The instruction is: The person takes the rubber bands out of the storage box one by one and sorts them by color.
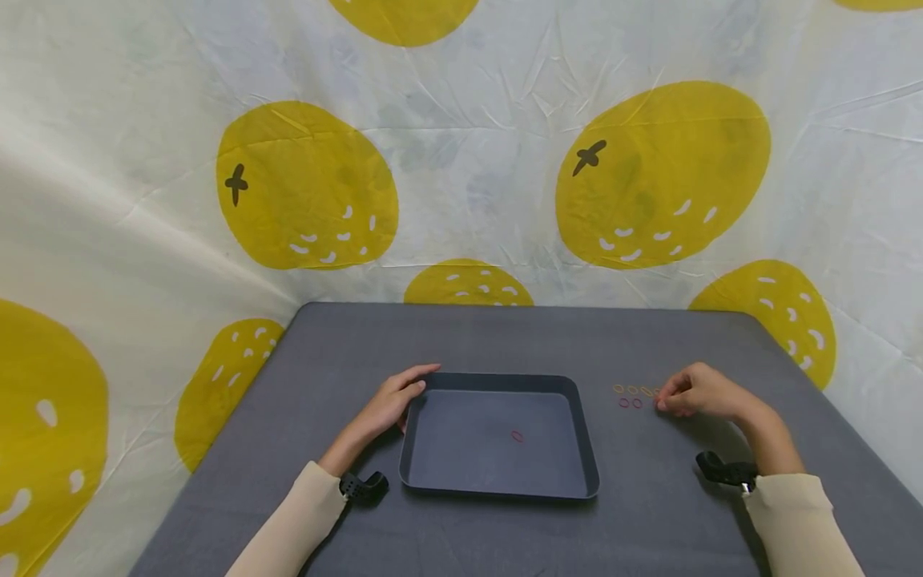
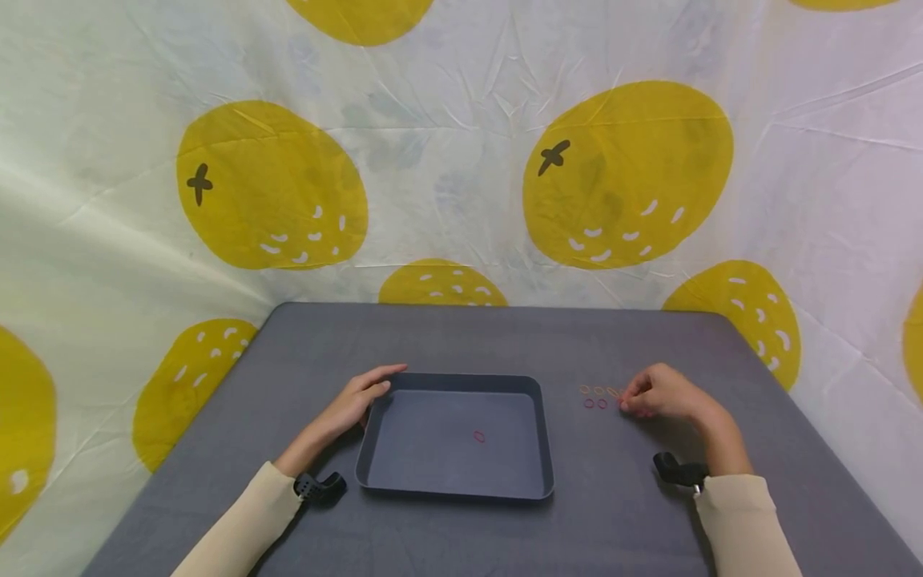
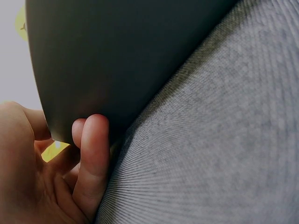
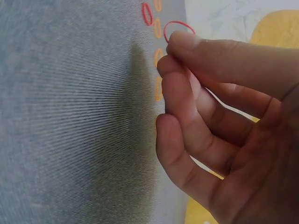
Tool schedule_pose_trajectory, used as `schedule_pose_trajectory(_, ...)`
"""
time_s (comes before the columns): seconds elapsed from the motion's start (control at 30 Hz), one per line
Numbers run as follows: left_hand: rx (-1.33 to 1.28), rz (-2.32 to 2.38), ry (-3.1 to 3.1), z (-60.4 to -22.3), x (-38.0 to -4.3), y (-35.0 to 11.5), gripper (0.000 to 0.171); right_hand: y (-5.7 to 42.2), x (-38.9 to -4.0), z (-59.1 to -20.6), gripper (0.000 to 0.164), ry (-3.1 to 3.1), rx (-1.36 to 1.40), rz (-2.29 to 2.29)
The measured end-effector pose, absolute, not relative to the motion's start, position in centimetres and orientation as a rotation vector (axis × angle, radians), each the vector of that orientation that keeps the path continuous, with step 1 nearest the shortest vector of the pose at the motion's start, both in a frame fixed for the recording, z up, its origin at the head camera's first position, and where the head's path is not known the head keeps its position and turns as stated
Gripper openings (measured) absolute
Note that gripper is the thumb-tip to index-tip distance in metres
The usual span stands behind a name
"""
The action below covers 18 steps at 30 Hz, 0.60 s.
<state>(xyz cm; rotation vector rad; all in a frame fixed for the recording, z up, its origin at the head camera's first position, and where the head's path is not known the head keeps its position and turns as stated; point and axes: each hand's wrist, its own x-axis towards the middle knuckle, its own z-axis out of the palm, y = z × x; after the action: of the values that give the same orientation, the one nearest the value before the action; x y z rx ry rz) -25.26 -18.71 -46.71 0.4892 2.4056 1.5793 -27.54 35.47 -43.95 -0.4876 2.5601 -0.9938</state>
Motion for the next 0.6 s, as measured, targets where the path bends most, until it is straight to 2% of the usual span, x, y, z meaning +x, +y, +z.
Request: schedule_pose_trajectory(0.6,0.487,1.557,2.443,-46.38,-25.01,-18.54,0.043,35.1,-27.87,-44.94,0.015,2.618,-0.371,-0.889)
